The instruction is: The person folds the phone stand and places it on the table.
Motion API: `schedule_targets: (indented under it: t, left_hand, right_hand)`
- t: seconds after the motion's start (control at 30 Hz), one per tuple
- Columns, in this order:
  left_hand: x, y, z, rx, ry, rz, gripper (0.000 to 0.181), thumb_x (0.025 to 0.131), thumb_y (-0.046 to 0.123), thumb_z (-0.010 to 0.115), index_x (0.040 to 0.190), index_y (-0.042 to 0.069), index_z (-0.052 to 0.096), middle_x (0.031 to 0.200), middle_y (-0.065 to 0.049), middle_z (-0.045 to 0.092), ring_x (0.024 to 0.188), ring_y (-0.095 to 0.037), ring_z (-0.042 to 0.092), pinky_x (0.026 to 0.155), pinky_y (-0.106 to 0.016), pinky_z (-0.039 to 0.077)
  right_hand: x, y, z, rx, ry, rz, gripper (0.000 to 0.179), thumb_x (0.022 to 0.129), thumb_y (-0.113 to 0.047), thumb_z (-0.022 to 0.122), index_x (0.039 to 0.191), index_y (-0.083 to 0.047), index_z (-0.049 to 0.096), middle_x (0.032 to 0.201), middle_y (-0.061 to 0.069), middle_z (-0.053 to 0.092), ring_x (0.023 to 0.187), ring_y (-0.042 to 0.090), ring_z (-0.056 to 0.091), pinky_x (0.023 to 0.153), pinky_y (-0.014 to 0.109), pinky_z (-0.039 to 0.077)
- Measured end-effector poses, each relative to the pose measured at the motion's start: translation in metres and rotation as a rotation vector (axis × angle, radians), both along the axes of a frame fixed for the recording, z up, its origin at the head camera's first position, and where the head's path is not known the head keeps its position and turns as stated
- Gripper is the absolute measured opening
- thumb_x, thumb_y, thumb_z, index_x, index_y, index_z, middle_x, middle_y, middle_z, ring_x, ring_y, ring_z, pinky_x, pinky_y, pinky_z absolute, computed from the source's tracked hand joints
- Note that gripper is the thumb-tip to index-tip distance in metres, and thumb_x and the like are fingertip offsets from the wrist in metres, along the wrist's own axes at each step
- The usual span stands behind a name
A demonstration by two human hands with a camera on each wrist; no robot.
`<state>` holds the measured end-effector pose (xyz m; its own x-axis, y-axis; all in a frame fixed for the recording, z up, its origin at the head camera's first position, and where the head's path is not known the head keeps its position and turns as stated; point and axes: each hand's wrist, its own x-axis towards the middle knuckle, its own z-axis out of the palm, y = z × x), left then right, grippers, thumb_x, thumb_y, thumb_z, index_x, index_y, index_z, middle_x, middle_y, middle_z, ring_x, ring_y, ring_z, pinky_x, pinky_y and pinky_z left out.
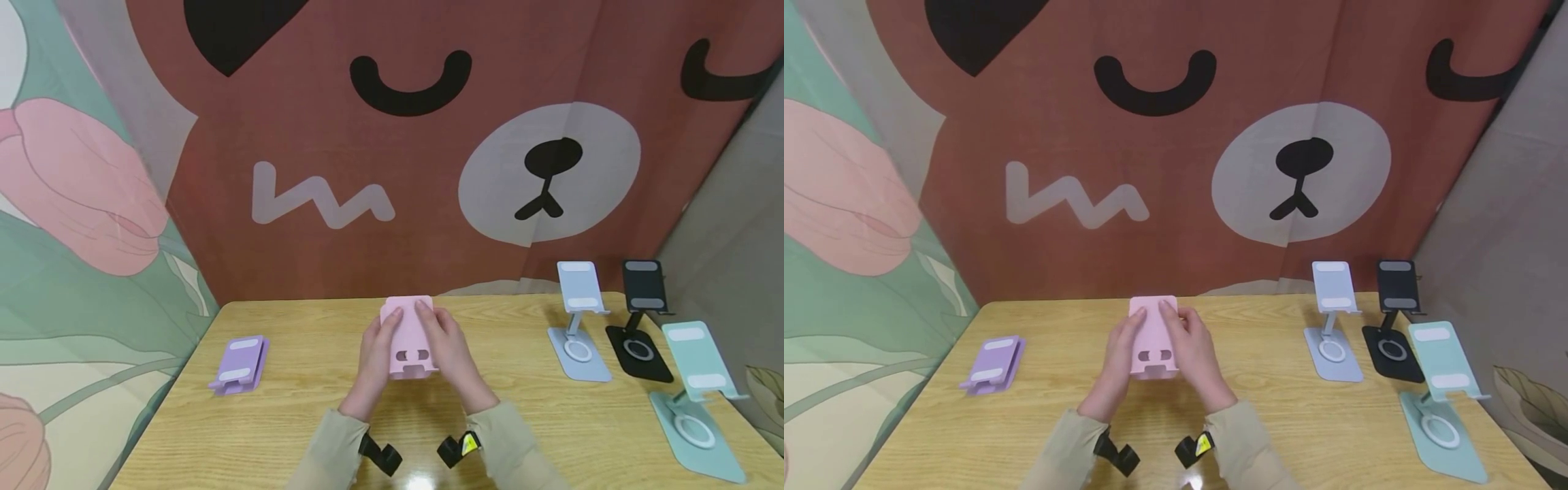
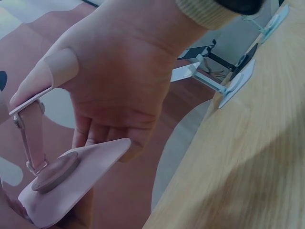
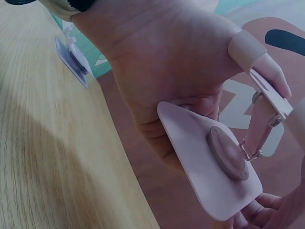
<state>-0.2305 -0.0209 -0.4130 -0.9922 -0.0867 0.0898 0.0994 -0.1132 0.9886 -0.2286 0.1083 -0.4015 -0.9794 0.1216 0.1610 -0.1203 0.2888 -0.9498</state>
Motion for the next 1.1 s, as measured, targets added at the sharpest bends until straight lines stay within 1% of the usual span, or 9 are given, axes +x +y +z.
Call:
schedule_targets:
  t: [0.23,0.43,0.67,0.93,1.1]
  left_hand:
    - [0.0013,0.0022,-0.0001,-0.028,0.013,0.023,0.044,0.1,0.043,0.058,0.109,0.001,0.065,0.08,-0.005,0.065,0.068,-0.014,0.061,0.06,-0.027,0.05]
    - [0.0014,0.0026,0.0005,-0.024,0.021,0.027,0.044,0.1,0.043,0.059,0.109,0.0,0.066,0.079,-0.005,0.065,0.068,-0.015,0.061,0.059,-0.027,0.051]
    - [0.0023,0.0038,-0.0005,-0.019,0.018,0.035,0.045,0.1,0.041,0.06,0.111,-0.001,0.066,0.079,-0.005,0.065,0.068,-0.014,0.061,0.059,-0.027,0.051]
    - [0.0038,0.0039,-0.0037,-0.04,0.027,0.054,0.044,0.101,0.04,0.06,0.112,-0.002,0.068,0.079,-0.005,0.066,0.067,-0.014,0.061,0.058,-0.028,0.051]
    - [0.0044,0.0051,-0.0049,-0.02,0.032,0.059,0.04,0.102,0.035,0.06,0.111,-0.003,0.068,0.079,-0.004,0.065,0.066,-0.014,0.061,0.057,-0.027,0.051]
  right_hand:
    - [-0.0013,-0.001,-0.0002,-0.018,0.003,-0.002,0.056,0.103,-0.053,0.051,0.113,0.0,0.063,0.092,0.012,0.065,0.081,0.023,0.059,0.072,0.036,0.05]
    - [-0.0018,-0.0011,0.0011,-0.004,0.016,-0.015,0.054,0.103,-0.053,0.052,0.108,0.0,0.063,0.09,0.011,0.065,0.079,0.023,0.059,0.071,0.036,0.05]
    - [-0.0027,0.0001,-0.0012,0.008,0.0,-0.024,0.054,0.102,-0.052,0.054,0.11,0.001,0.063,0.092,0.012,0.065,0.08,0.023,0.06,0.071,0.036,0.051]
    - [-0.0032,0.0011,-0.0045,0.015,0.02,-0.035,0.05,0.102,-0.048,0.057,0.109,0.001,0.063,0.091,0.01,0.065,0.08,0.022,0.059,0.07,0.035,0.05]
    - [-0.0034,0.0011,-0.0066,0.013,0.029,-0.038,0.047,0.102,-0.046,0.058,0.108,0.001,0.064,0.088,0.009,0.064,0.077,0.021,0.059,0.068,0.034,0.049]
